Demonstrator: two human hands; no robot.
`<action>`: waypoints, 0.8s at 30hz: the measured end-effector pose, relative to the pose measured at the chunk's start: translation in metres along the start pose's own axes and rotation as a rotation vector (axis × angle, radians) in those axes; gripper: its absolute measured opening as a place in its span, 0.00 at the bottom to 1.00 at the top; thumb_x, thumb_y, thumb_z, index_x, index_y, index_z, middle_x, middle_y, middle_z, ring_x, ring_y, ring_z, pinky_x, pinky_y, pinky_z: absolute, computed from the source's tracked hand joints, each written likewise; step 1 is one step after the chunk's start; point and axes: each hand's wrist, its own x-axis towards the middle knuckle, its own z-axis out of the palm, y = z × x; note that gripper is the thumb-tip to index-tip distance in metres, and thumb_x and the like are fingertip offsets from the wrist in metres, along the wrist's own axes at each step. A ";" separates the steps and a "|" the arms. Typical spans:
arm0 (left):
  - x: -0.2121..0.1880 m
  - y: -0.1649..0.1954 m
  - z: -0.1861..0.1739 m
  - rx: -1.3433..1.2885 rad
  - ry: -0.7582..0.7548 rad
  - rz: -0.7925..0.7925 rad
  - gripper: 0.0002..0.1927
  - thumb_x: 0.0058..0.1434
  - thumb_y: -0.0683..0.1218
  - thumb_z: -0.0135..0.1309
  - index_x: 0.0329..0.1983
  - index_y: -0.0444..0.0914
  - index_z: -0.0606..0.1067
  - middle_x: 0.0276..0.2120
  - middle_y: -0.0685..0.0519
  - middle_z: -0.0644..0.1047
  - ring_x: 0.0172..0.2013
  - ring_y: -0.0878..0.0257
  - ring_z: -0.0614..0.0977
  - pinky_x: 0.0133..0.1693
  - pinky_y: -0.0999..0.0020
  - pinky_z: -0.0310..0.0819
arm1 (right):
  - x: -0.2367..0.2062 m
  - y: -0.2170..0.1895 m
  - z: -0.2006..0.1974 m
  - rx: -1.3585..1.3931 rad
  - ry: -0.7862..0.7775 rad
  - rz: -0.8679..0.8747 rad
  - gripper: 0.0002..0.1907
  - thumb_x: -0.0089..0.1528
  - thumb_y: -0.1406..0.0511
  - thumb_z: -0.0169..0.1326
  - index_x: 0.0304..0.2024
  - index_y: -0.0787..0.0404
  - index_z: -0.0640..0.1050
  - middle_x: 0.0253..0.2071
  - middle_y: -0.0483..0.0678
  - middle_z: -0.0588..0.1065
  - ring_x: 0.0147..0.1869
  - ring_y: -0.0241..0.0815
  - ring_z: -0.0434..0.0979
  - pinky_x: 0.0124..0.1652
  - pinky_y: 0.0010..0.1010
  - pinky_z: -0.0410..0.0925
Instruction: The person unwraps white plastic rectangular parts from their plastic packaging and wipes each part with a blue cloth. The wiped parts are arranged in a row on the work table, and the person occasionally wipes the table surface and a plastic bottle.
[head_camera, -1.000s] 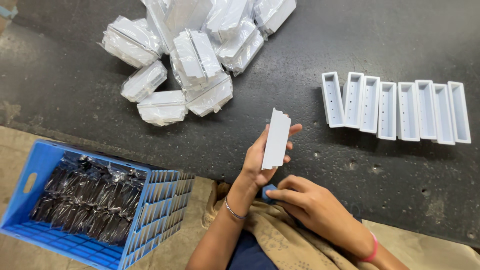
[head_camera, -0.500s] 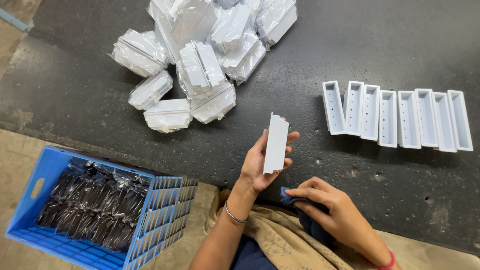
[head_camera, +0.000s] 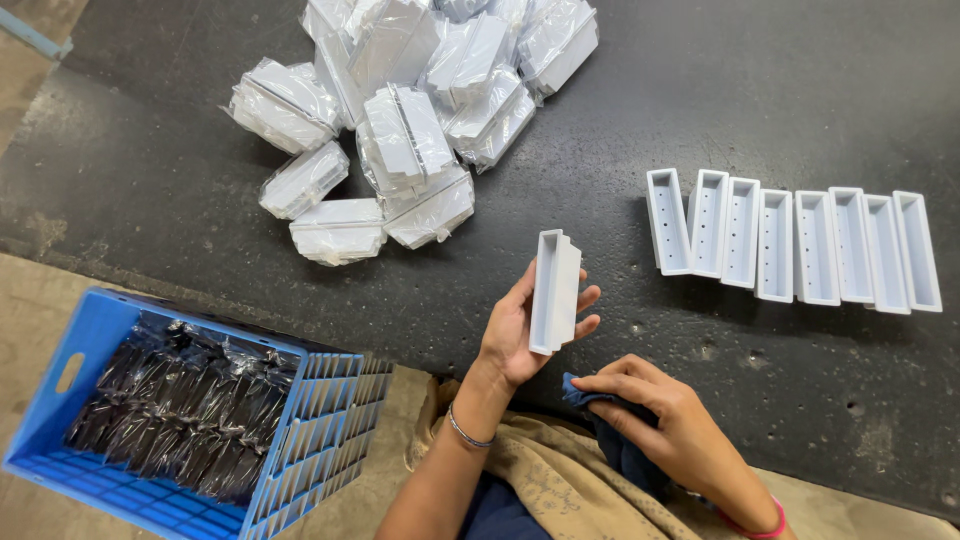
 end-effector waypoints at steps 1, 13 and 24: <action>0.000 0.000 -0.001 0.007 0.004 0.000 0.24 0.75 0.58 0.38 0.65 0.40 0.69 0.53 0.47 0.75 0.55 0.50 0.78 0.51 0.49 0.79 | 0.000 0.000 0.000 0.000 -0.001 0.007 0.18 0.56 0.68 0.61 0.50 0.51 0.85 0.38 0.42 0.80 0.38 0.35 0.82 0.37 0.29 0.74; 0.009 -0.012 -0.032 -0.241 -0.293 0.049 0.23 0.79 0.51 0.56 0.63 0.26 0.70 0.44 0.43 0.76 0.44 0.58 0.81 0.47 0.68 0.82 | -0.001 0.006 0.000 0.024 -0.003 -0.002 0.18 0.56 0.68 0.61 0.50 0.52 0.85 0.38 0.43 0.80 0.39 0.36 0.82 0.37 0.29 0.75; 0.001 -0.003 0.004 0.004 -0.048 0.088 0.22 0.71 0.50 0.52 0.64 0.35 0.69 0.52 0.45 0.77 0.52 0.60 0.81 0.49 0.66 0.82 | -0.001 0.005 -0.002 0.025 -0.005 -0.046 0.18 0.57 0.69 0.60 0.50 0.55 0.84 0.39 0.44 0.80 0.41 0.36 0.82 0.40 0.29 0.73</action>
